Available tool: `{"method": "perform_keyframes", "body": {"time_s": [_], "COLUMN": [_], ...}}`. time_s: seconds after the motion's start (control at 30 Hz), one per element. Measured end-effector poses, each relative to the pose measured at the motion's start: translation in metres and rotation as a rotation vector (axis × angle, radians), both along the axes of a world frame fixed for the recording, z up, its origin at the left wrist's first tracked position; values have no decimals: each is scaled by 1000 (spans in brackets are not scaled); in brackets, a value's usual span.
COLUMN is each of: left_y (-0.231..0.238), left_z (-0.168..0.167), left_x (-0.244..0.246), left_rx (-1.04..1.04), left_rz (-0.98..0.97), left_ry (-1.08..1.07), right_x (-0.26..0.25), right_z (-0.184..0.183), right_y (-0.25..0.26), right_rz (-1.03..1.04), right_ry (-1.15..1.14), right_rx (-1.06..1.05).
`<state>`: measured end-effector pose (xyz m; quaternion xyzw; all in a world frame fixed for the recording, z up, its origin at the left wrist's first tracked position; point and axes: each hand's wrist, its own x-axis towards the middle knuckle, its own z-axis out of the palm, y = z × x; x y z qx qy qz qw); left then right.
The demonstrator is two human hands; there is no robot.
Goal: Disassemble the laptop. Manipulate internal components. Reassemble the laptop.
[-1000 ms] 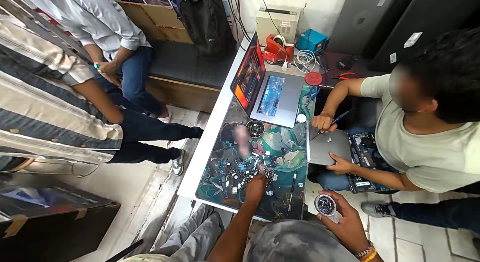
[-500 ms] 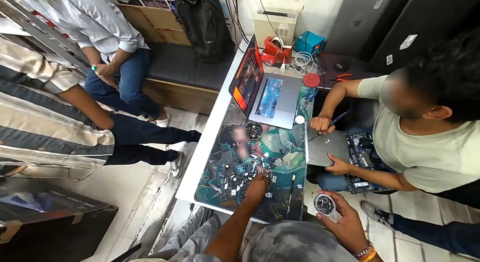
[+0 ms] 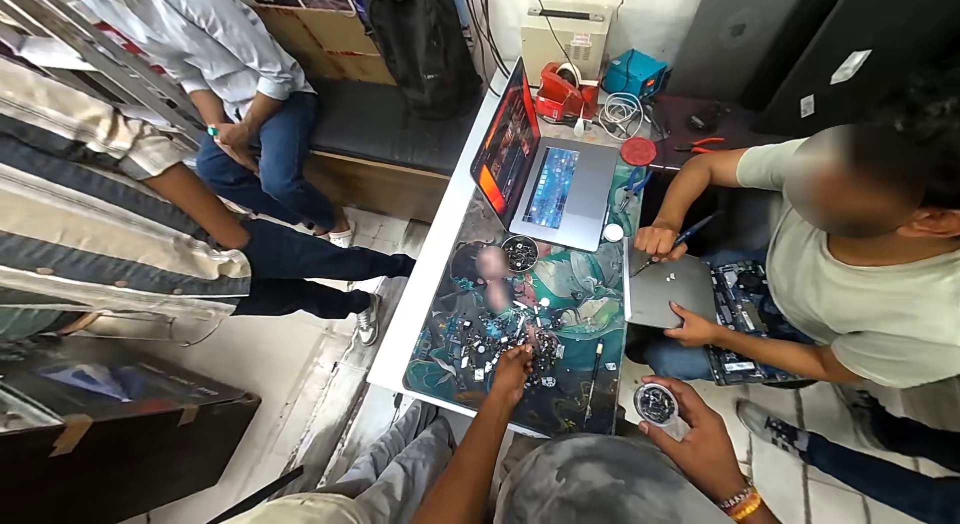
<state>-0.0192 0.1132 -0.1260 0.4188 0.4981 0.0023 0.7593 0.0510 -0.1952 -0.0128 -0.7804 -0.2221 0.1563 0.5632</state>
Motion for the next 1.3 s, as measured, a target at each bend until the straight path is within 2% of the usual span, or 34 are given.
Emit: {"method": "perform_keyframes", "body": {"time_s": [0.17,0.53,0.6,0.77,0.93,1.07,1.23,1.3], "left_y": [1,4,5,6,15,19,17,13], "left_z": [1,-4,-6,-5,2,2,-2,-5], "left_x": [0,-2,-2,-2,-1,-4,-8,-7], "left_rx": [-145,-229,-189,121,269,265,140,207], "left_rz": [110,130,112,-2,-60,-97,-139,-153], "left_ry": [-38,-78,-52,69,128,85,33,46], "right_x": [0,-2,-3,-3,-3,-2,0,1], "right_z": [1,1,1,0,0,1,2,4], "right_y": [-3,-4,-4,-4,-4,-3,-2,-1], "right_rz": [0,-10,-13,-17,-10,-5,0,3], "right_ry": [2,5,6,1,-3,-2,-1,-4], "right_rx": [-12,17,11,7,3,-5,6,0]}}
